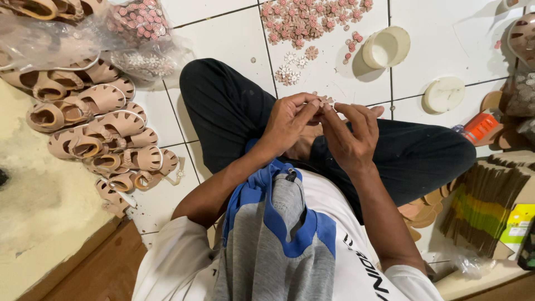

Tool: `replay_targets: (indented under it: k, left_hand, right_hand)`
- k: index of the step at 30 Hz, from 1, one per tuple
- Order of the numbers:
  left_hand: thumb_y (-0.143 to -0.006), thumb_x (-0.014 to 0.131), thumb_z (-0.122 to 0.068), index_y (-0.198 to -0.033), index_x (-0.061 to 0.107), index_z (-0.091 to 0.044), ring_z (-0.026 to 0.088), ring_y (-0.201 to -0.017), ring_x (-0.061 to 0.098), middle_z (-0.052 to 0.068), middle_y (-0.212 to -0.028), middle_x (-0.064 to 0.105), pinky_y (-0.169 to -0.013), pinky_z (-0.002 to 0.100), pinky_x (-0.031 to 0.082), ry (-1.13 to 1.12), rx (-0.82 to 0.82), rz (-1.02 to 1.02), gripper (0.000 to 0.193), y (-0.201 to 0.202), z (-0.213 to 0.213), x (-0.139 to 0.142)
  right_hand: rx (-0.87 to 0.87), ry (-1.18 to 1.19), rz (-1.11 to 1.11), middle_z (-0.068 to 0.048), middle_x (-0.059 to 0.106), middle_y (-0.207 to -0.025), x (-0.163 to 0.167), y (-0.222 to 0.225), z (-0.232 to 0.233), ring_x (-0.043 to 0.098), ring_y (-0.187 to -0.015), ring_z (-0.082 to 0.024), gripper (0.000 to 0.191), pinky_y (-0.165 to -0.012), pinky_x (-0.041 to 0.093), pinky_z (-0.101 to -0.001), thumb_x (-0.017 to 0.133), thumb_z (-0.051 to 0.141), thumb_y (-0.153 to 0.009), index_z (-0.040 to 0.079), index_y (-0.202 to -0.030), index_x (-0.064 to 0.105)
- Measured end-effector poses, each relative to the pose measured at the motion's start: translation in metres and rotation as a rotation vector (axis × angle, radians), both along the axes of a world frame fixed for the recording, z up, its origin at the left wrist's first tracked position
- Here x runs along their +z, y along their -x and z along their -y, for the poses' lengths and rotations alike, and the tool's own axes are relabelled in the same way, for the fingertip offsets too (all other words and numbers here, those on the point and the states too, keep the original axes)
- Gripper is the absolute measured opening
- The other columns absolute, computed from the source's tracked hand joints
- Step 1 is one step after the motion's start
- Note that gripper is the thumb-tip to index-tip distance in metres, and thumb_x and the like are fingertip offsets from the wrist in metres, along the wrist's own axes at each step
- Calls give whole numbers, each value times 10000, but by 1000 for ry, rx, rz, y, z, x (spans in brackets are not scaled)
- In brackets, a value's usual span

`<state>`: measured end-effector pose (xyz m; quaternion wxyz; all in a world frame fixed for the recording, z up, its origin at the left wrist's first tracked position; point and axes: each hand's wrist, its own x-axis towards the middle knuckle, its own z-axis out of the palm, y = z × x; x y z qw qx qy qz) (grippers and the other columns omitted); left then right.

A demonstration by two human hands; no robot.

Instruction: The person sits on the floor and assembles small decorative components by hand. They pick up a base piece and a smaller insert, press them together, and place the finished unit on the floor. This process is repeated multiple times with similar parts.

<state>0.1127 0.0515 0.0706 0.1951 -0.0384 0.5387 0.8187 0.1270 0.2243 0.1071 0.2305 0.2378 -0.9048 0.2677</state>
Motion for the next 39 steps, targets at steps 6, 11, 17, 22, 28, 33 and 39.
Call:
replay_targets:
  k: [6,11,17,22,28,33,39]
  left_hand:
    - [-1089,566,-166,-1185,698,64,107,-897,715,103,-1005,763,-830,264,614,66,10,-31,282,-2,0,3]
    - [-1084,557,-147,-1171,703,63,104,-873,726,98,-962,768,-811,255,612,93,4,-36,270,-1,0,10]
    - [-1078,553,-136,-1148,700,60,111,-869,743,100,-947,772,-807,260,631,151,-11,-53,255,0,0,12]
    - [-1073,565,-120,-1140,702,93,141,-885,739,142,-961,770,-811,267,617,112,-6,-2,262,0,1,3]
    - [-1051,555,-151,-1150,660,114,240,-962,782,216,-1035,768,-829,296,632,-97,-8,209,302,3,5,-9]
    - [-1070,539,-207,-1128,661,83,253,-959,788,218,-1067,776,-831,294,629,-13,-33,181,320,3,15,-13]
    - [-1064,560,-222,-1111,649,38,245,-961,783,216,-1068,767,-819,299,621,19,16,207,278,1,33,-18]
  right_hand:
    - [-9,12,25,-58,669,-1139,-3,-1,2,624,-1036,-243,403,-895,523,-375,867,-58,-869,81,-1228,747]
    - [1,-5,22,-64,674,-1135,-7,-2,1,622,-1032,-260,425,-901,528,-388,859,-52,-866,75,-1252,735]
    - [10,1,2,-77,677,-1123,-12,0,4,630,-1041,-274,394,-925,543,-417,852,-37,-872,53,-1237,733]
    - [26,60,9,-89,688,-1089,-10,-2,5,662,-1010,-266,365,-933,548,-423,860,-42,-882,33,-1190,680]
    - [-89,280,117,-151,702,-1093,-14,-13,-12,696,-978,-260,377,-933,557,-407,797,-92,-934,-3,-1247,605]
    - [-272,418,419,-171,717,-1157,-47,4,-27,732,-1043,-245,337,-917,587,-365,726,-50,-1033,-11,-1346,607]
    - [-227,211,609,-245,651,-1273,-105,53,-28,660,-1161,-369,429,-941,556,-436,690,41,-1004,-21,-1399,534]
